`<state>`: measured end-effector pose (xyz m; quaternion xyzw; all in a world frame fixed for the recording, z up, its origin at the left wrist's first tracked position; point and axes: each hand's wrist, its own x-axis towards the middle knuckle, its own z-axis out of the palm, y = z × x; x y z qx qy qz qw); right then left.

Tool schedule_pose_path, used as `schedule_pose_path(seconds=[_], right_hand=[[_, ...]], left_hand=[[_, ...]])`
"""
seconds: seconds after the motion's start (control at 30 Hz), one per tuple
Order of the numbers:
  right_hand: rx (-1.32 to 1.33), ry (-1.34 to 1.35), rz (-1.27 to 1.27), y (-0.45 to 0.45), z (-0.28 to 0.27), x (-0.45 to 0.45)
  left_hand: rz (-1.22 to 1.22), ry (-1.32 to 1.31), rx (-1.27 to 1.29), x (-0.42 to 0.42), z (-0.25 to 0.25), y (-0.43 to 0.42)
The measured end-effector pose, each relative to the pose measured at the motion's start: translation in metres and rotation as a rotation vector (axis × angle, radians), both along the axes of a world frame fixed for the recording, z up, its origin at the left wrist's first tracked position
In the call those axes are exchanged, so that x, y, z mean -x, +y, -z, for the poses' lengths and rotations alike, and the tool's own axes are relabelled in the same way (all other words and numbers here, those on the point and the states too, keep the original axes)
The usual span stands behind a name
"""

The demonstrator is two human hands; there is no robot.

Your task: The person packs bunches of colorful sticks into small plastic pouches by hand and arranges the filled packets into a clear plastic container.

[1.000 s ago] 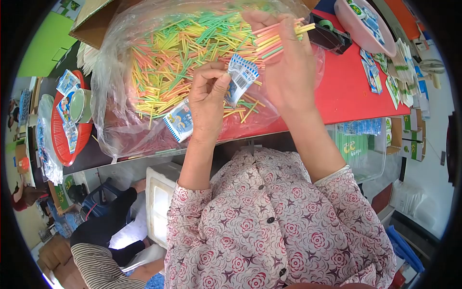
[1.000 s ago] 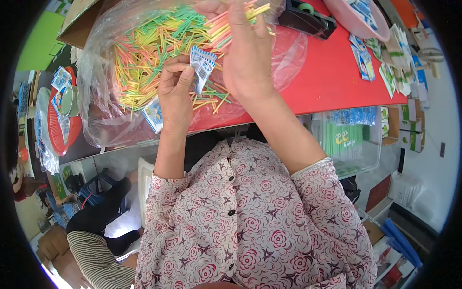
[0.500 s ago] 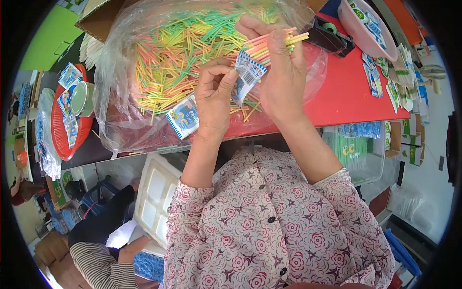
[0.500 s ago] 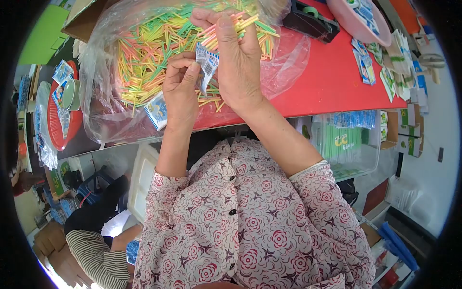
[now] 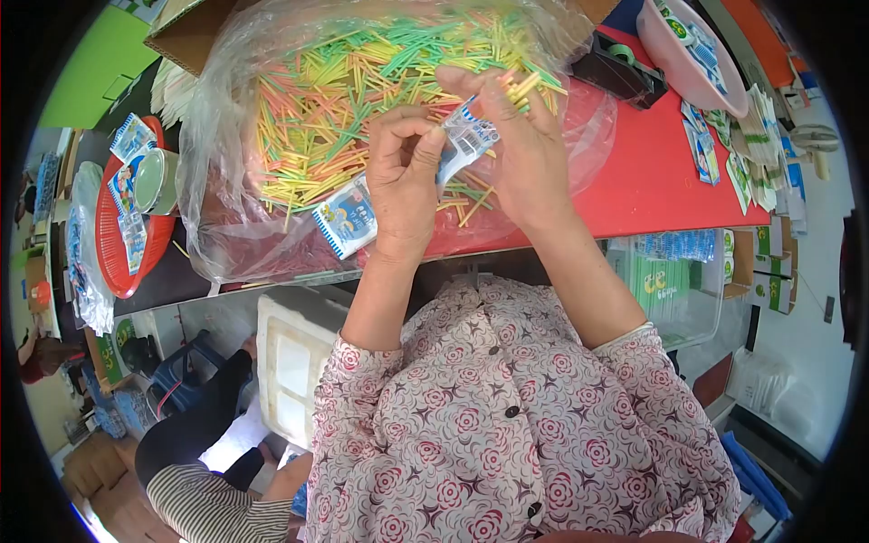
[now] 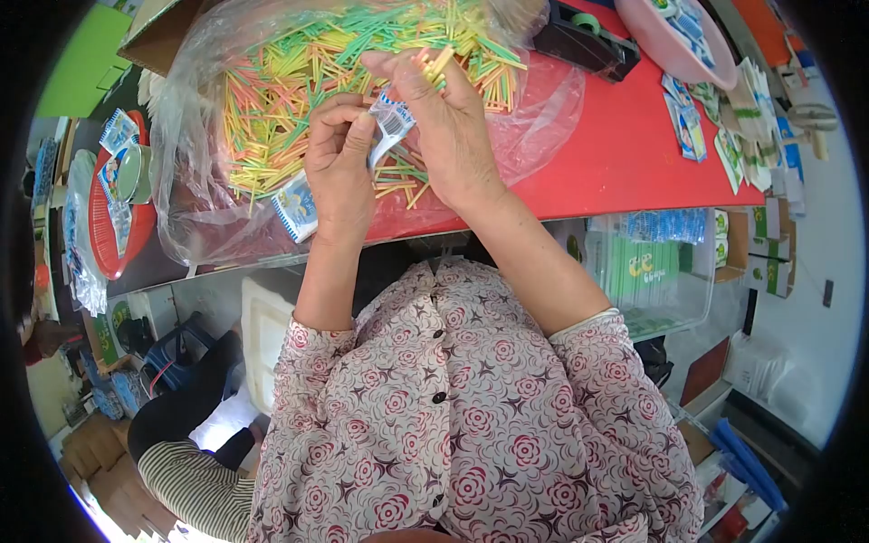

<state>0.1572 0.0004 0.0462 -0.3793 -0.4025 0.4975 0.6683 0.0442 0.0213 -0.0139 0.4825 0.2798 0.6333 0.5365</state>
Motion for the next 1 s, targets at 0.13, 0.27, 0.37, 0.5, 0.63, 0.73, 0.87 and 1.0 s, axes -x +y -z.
schedule_pose_path(seconds=[0.13, 0.27, 0.37, 0.5, 0.63, 0.73, 0.87, 1.0], right_hand=[[0.107, 0.013, -0.087, 0.003, -0.002, -0.001], [0.075, 0.126, -0.062, 0.006, -0.002, -0.001], [0.000, -0.005, -0.078, 0.009, 0.006, -0.008], [-0.166, -0.623, 0.028, 0.013, 0.009, -0.017], [0.232, -0.181, -0.139, 0.011, -0.002, -0.018], [0.208, -0.330, -0.051, 0.011, 0.001, -0.023], [0.037, -0.572, 0.023, 0.019, 0.010, -0.026], [-0.002, -0.478, 0.093, 0.012, -0.007, -0.018]], left_hand=[[0.018, -0.039, 0.056, 0.000, -0.002, -0.001], [-0.008, -0.046, 0.049, -0.003, 0.003, 0.002], [-0.012, -0.044, 0.026, -0.005, 0.002, 0.006], [-0.053, -0.027, -0.007, -0.006, -0.004, 0.007], [-0.135, 0.081, -0.085, -0.009, 0.005, 0.011], [-0.188, 0.060, -0.016, -0.007, 0.007, 0.010], [-0.158, -0.066, 0.054, -0.009, 0.003, 0.007], [-0.100, 0.022, 0.105, -0.007, -0.001, 0.002]])
